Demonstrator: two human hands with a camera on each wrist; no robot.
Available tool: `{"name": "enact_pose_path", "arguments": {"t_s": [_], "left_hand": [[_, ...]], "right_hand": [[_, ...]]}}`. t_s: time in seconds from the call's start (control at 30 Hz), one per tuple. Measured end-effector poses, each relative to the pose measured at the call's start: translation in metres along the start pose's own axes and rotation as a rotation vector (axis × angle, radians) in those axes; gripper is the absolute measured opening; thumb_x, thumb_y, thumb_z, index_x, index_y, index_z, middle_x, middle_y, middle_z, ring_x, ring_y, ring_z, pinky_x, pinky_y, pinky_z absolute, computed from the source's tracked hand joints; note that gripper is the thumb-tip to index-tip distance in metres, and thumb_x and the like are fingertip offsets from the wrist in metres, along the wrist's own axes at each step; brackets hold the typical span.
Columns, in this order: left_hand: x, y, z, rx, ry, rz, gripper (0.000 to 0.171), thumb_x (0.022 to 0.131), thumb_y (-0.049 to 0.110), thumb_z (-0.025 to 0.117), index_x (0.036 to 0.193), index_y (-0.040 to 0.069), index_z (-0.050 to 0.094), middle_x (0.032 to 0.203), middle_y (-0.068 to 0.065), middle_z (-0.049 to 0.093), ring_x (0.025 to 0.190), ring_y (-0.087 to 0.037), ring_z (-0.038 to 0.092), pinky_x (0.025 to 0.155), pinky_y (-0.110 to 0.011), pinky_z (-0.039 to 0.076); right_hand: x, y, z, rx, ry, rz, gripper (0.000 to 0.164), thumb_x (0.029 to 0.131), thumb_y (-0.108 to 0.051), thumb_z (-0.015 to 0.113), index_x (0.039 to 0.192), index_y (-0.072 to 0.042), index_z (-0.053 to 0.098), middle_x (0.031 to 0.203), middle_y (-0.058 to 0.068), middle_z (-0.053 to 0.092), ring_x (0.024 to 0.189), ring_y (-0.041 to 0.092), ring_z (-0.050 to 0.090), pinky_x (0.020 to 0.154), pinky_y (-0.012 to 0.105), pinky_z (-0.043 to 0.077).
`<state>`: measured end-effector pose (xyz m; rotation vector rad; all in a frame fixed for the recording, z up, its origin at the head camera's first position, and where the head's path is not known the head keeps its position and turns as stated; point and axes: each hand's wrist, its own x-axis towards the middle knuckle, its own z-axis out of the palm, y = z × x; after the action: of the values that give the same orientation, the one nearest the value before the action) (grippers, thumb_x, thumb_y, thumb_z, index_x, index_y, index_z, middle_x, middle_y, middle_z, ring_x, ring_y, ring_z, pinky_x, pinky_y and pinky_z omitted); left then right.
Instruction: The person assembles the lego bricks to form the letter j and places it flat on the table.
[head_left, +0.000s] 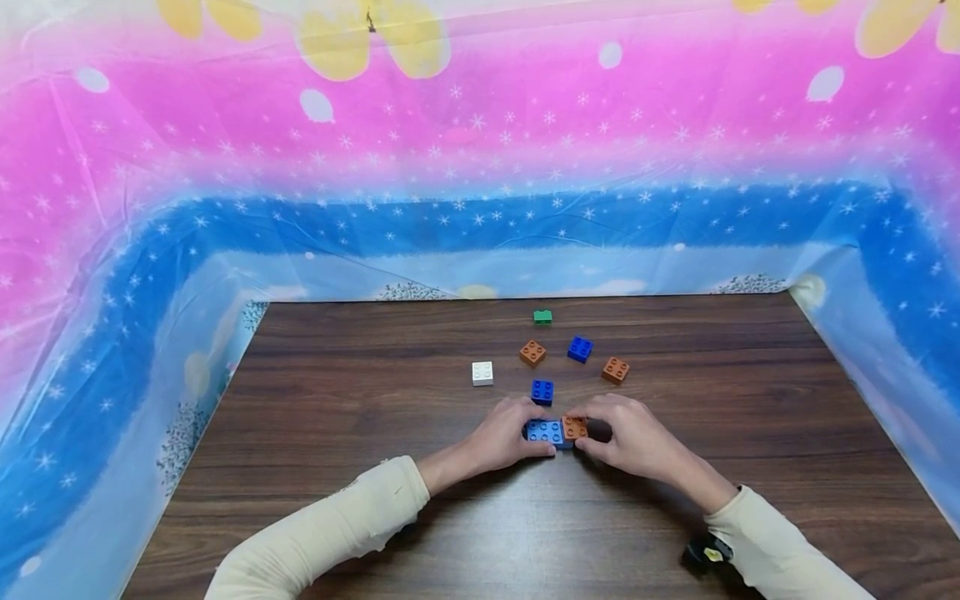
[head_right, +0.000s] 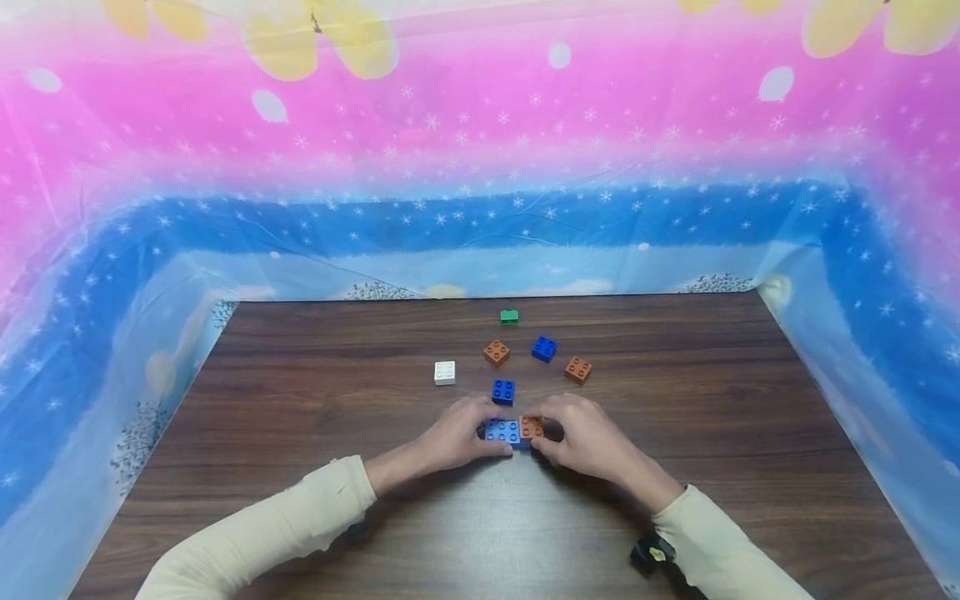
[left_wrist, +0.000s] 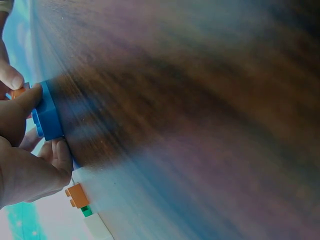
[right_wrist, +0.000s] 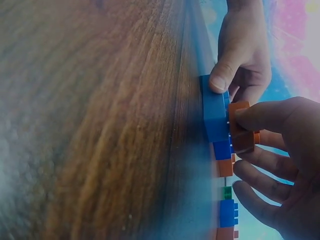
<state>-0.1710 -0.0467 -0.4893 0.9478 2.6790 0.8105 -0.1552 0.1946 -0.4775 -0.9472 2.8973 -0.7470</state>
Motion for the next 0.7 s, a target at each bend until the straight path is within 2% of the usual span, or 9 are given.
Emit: {"name": "enact_pose_path", "arguments": {"t_s": [0.47,0.7], "left_hand": [[0.0005,0.0004,0.0007,0.008,-0.005,-0.003,0.045,0.089,0.035,0.081,0.126,0.01,0.072,0.113,-0.003,0.07,0.096,-0.012,0.058,0.094,-0.034,0.043],[0.0013,0.0004,-0.0003,0.009,-0.007,-0.002,0.044,0.089,0.035,0.081,0.125,0.01,0.073,0.113,-0.002,0.071,0.097,-0.011,0.059,0.094,-0.034,0.044]], "right_hand": [[0.0017,0.0013,0.002,0.017,0.02,0.007,0.037,0.086,-0.025,0.083,0.121,-0.015,0.075,0.112,0.002,0.074,0.105,0.023,0.069,0.086,0.048,0.055],[0.0022,0.002,0.003,-0.011,0.023,0.003,0.036,0.086,-0.025,0.083,0.12,-0.012,0.077,0.104,0.0,0.074,0.093,0.017,0.068,0.078,0.041,0.055]]}}
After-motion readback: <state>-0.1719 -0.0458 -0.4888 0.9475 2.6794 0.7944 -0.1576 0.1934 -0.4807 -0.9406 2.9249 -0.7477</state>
